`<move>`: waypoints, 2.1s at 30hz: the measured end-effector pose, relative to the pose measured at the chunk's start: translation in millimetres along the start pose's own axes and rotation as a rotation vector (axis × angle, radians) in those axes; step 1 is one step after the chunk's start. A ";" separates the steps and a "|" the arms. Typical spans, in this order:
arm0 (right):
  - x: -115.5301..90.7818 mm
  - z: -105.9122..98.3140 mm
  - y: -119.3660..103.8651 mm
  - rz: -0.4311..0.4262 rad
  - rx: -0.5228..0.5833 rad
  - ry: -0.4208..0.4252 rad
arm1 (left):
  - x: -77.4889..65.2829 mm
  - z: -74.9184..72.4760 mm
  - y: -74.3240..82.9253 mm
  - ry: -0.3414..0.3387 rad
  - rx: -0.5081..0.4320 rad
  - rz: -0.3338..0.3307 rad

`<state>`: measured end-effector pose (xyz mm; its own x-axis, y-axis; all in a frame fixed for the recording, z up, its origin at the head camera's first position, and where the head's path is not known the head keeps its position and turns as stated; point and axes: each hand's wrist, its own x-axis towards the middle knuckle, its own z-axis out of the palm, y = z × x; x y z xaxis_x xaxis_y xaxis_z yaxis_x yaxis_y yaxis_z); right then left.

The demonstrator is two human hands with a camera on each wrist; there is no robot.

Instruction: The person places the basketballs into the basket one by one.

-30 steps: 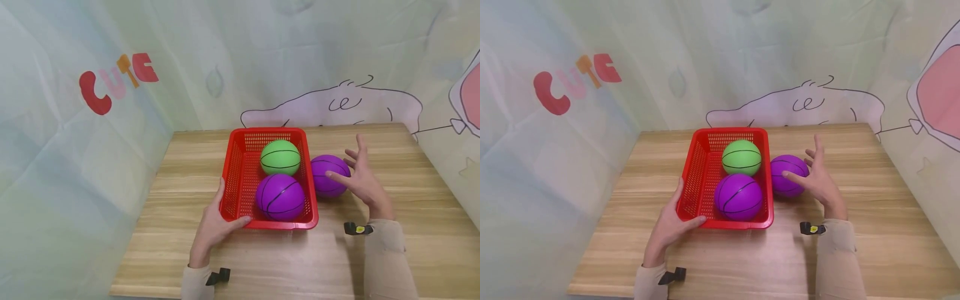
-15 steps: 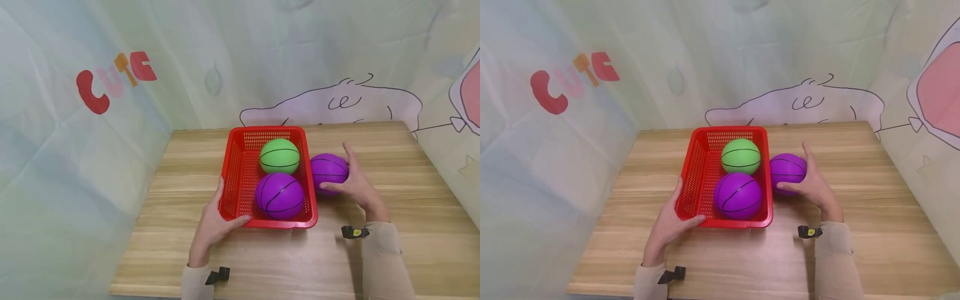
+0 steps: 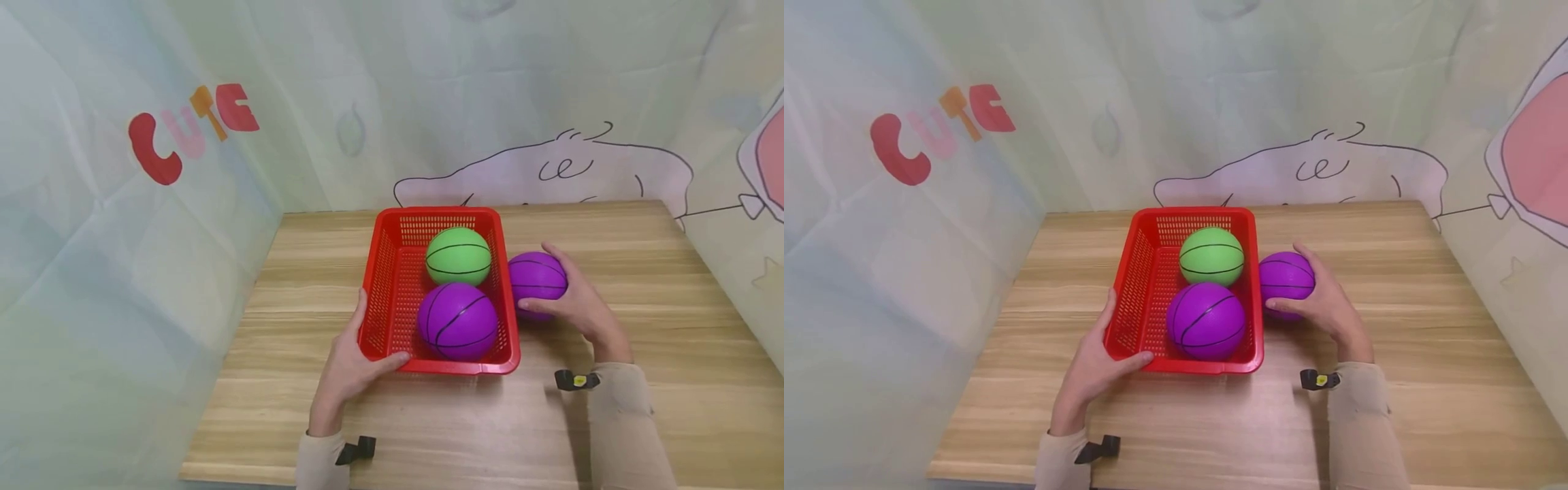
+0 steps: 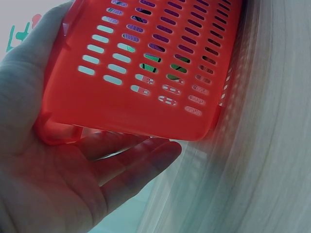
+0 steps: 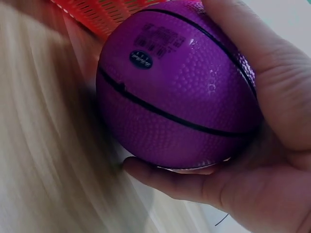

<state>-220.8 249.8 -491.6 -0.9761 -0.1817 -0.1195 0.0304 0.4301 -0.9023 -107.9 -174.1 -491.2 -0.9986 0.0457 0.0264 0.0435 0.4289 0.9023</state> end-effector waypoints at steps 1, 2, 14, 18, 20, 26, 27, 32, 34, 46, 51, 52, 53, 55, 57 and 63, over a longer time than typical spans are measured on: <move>0.1 0.3 -0.5 0.003 -0.001 -0.001 | -0.1 -0.1 -0.3 -0.001 -0.001 0.001; 0.0 0.3 -1.3 0.001 -0.002 -0.003 | -0.1 -0.1 -0.5 -0.002 -0.003 -0.002; -1.2 -2.5 -7.5 0.009 -0.020 -0.037 | 0.4 0.3 -1.1 -0.007 -0.011 0.000; -1.6 -3.3 -10.3 0.025 -0.039 -0.047 | 0.9 0.3 -0.8 -0.005 -0.012 0.001; -2.1 -3.7 -11.1 0.029 -0.049 -0.049 | 1.2 0.6 -0.4 -0.008 -0.014 0.003; -4.3 -1.9 -13.1 0.015 -0.049 -0.030 | 1.1 1.4 0.2 -0.012 -0.033 -0.001; -4.6 -1.1 -13.3 0.011 -0.046 -0.024 | 0.9 1.4 0.3 -0.012 -0.036 -0.001; -5.8 2.1 -13.1 -0.010 -0.032 0.006 | 0.0 1.1 0.5 -0.009 -0.043 -0.004; -6.2 2.7 -12.7 -0.010 -0.026 0.017 | 0.1 1.1 0.6 -0.008 -0.041 -0.005; -8.5 -8.1 -15.3 -0.025 -0.047 0.086 | 0.0 0.6 -0.3 -0.012 -0.037 -0.003; -11.8 -14.3 -20.5 -0.023 -0.016 0.155 | -0.3 0.1 -0.3 -0.007 -0.027 -0.008; -12.5 -15.1 -21.6 -0.021 -0.006 0.171 | -0.4 -0.1 -0.4 -0.007 -0.025 -0.008; -13.1 -15.8 -23.0 -0.020 0.004 0.190 | -0.5 -0.4 -0.4 -0.007 -0.024 -0.008; -13.6 -17.3 -26.4 -0.026 0.025 0.234 | -0.7 -0.8 -0.5 -0.006 -0.023 -0.007; -13.1 -19.4 -30.7 -0.035 0.043 0.280 | -0.6 -1.1 -0.3 -0.007 -0.025 -0.005; -11.2 -27.5 -48.2 -0.059 0.090 0.400 | -1.4 -1.0 0.9 -0.002 -0.011 -0.004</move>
<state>-217.2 255.4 -435.4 -0.9828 0.1623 0.0881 -0.0268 0.3465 -0.9377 -106.5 -174.7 -490.0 -0.9987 0.0455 0.0220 0.0391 0.4190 0.9071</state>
